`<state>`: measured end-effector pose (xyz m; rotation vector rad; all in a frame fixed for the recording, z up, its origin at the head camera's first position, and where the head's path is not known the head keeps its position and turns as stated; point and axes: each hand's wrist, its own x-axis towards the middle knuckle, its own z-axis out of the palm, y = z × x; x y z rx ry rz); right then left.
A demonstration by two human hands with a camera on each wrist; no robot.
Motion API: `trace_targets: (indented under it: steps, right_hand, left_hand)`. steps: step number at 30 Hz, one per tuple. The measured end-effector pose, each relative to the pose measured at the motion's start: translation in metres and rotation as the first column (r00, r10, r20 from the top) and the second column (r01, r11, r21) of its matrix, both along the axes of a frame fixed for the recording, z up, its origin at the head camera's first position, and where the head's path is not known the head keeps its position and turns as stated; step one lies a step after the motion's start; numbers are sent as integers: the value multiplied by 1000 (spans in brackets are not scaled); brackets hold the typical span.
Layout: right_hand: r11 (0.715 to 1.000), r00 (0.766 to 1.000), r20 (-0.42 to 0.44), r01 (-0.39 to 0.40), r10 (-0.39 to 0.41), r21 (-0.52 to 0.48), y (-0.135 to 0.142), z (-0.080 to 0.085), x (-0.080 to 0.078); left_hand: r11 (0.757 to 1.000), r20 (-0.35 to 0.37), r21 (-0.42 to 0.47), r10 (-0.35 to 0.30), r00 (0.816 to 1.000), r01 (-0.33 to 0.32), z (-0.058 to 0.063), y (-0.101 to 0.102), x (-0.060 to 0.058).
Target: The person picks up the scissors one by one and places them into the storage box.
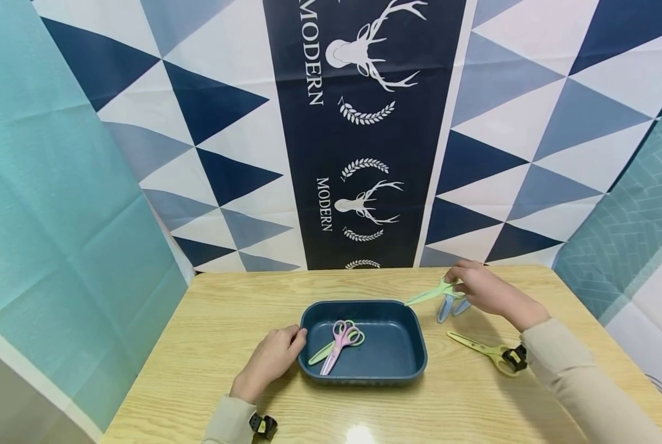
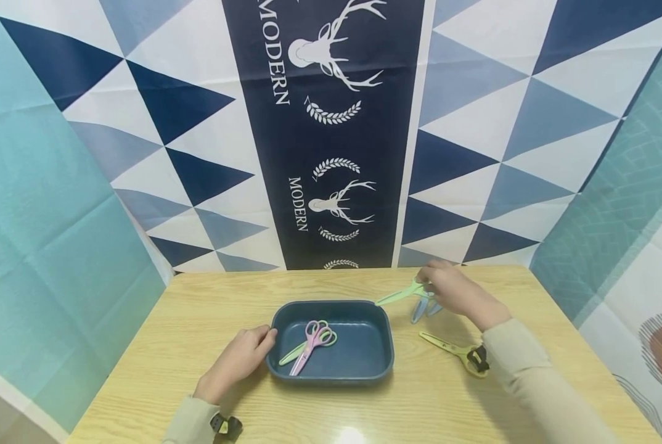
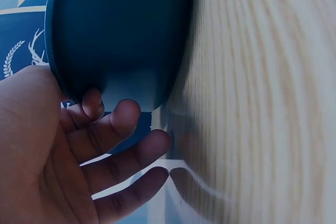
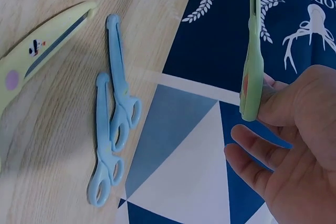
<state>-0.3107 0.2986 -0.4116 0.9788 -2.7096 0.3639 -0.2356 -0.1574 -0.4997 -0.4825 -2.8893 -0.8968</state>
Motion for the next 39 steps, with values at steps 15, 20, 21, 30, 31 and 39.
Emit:
trace_targets:
  steps: [15, 20, 21, 30, 31, 39]
  right_hand:
    - [1000, 1000, 28, -3, 3, -2, -15, 7, -4]
    - [1000, 1000, 27, -13, 13, -4, -20, 9, -3]
    - [1000, 1000, 28, -14, 14, -5, -20, 9, -3]
    - [999, 998, 56, -31, 31, -11, -27, 12, -5]
    - [999, 998, 60, -32, 33, -12, -28, 12, -5]
    - [999, 995, 91, -44, 45, -15, -34, 14, -4]
  left_hand:
    - [1000, 3, 4, -2, 1000, 2, 1, 0, -1]
    - [1000, 3, 4, -1, 1000, 1, 0, 0, -1]
    - [1000, 4, 3, -1, 1000, 1, 0, 0, -2]
    - [1000, 0, 5, 1, 1000, -1, 1, -1, 0]
    - [1000, 0, 3, 2, 1000, -2, 1, -1, 0]
    - [1000, 2, 2, 4, 1000, -4, 1, -1, -2]
